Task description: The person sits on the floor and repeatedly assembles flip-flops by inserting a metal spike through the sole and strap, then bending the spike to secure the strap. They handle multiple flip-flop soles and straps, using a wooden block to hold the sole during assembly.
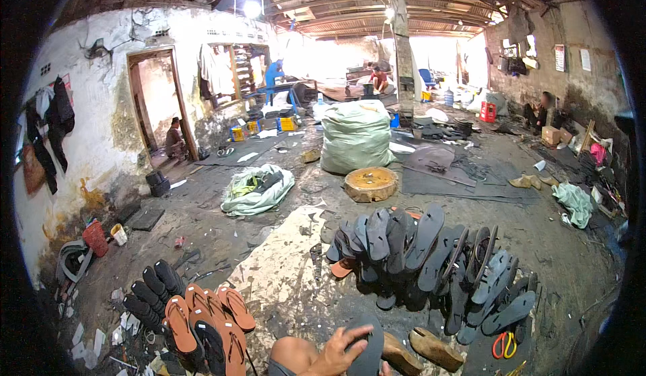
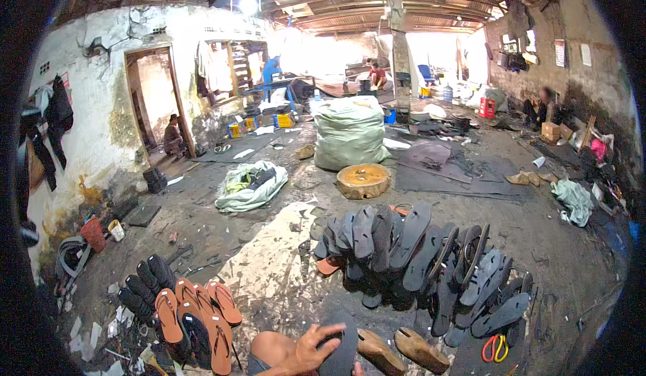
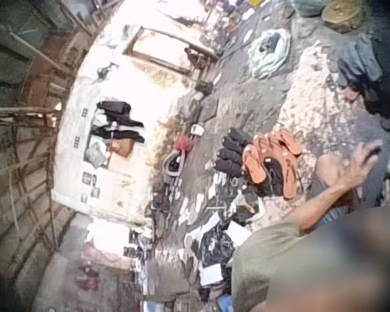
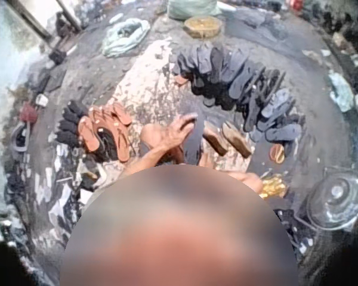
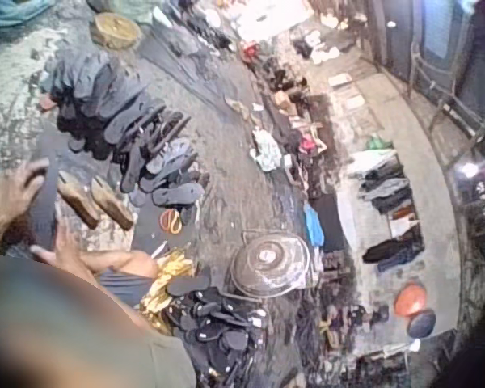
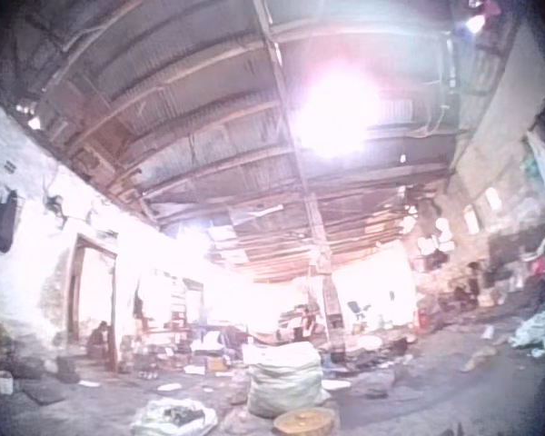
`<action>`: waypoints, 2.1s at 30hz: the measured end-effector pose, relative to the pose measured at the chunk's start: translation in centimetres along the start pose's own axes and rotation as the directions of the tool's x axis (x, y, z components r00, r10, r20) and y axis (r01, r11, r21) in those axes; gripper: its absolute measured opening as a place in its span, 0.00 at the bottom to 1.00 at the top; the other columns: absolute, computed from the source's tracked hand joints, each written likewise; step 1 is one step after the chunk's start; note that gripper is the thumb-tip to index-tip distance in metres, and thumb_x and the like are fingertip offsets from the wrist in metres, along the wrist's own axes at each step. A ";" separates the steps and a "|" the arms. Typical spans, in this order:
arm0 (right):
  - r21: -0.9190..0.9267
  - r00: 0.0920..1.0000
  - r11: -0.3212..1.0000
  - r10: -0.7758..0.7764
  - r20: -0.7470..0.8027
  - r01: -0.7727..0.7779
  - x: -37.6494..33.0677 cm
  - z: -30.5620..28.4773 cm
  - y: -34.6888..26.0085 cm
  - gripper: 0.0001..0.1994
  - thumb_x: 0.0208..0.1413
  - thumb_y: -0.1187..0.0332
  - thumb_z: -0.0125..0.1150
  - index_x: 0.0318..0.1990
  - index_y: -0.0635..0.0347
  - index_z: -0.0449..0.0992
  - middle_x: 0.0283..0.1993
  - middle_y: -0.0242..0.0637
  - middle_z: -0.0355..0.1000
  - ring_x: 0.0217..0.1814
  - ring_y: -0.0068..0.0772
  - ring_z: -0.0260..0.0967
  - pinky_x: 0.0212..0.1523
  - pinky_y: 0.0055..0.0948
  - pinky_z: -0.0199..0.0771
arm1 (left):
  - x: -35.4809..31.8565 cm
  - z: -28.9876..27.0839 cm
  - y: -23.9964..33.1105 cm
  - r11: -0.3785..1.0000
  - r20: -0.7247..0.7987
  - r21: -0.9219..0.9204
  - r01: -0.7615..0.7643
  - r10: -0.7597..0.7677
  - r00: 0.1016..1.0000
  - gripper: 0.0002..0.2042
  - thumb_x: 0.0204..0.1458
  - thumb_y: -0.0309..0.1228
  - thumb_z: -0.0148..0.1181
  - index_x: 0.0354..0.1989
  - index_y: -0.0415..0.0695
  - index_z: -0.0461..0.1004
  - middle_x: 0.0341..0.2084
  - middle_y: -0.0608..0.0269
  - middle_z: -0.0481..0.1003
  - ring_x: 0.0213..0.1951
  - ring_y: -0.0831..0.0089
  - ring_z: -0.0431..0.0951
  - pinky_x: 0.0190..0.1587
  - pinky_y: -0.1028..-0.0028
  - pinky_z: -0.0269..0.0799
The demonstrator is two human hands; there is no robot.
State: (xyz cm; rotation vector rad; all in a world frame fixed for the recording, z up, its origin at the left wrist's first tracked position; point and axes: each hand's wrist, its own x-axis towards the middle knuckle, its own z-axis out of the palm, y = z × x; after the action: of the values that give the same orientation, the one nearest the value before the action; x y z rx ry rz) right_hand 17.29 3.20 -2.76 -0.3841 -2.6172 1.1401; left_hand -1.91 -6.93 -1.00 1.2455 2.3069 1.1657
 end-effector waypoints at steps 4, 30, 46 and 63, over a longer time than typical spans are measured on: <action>0.812 0.948 0.496 0.225 0.223 -0.308 0.9 -2.3 3.2 0.36 0.61 0.61 0.68 0.72 0.65 0.58 0.65 0.42 0.67 0.65 0.36 0.65 0.63 0.37 0.69 | -5.1 1.8 2.6 0.921 -0.052 -0.382 -0.071 0.055 0.997 0.15 0.60 0.31 0.65 0.55 0.47 0.79 0.48 0.50 0.78 0.51 0.62 0.78 0.54 0.64 0.74; 0.919 0.966 0.303 0.137 0.220 -0.252 6.8 -1.3 6.2 0.23 0.64 0.70 0.64 0.63 0.69 0.69 0.49 0.41 0.78 0.49 0.26 0.77 0.44 0.25 0.83 | -8.1 4.5 1.4 0.993 0.113 -0.059 0.103 -0.096 0.989 0.55 0.51 0.37 0.71 0.76 0.34 0.33 0.68 0.29 0.50 0.68 0.42 0.57 0.69 0.54 0.58; 0.736 0.878 0.488 0.352 0.325 -0.469 0.5 -3.1 4.8 0.39 0.53 0.52 0.74 0.67 0.65 0.65 0.61 0.46 0.72 0.61 0.39 0.70 0.64 0.39 0.68 | -2.7 -2.8 -3.8 0.887 -0.391 -0.423 0.185 -0.362 0.846 0.20 0.61 0.33 0.47 0.57 0.34 0.72 0.37 0.65 0.75 0.38 0.76 0.70 0.46 0.76 0.68; 0.582 0.964 0.813 0.165 -0.207 -0.014 1.5 -0.6 -6.1 0.34 0.55 0.63 0.72 0.67 0.69 0.67 0.59 0.55 0.74 0.62 0.50 0.73 0.62 0.43 0.71 | 3.8 -7.7 -0.7 0.393 -0.451 -0.842 -0.368 -0.140 0.882 0.37 0.67 0.62 0.38 0.74 0.46 0.54 0.70 0.47 0.59 0.67 0.53 0.66 0.71 0.53 0.59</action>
State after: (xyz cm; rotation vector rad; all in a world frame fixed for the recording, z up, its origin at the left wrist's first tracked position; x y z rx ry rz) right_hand 15.21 0.11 2.37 -0.4811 -1.9247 1.7149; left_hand -8.85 -8.19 3.89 0.6794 1.2197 2.5206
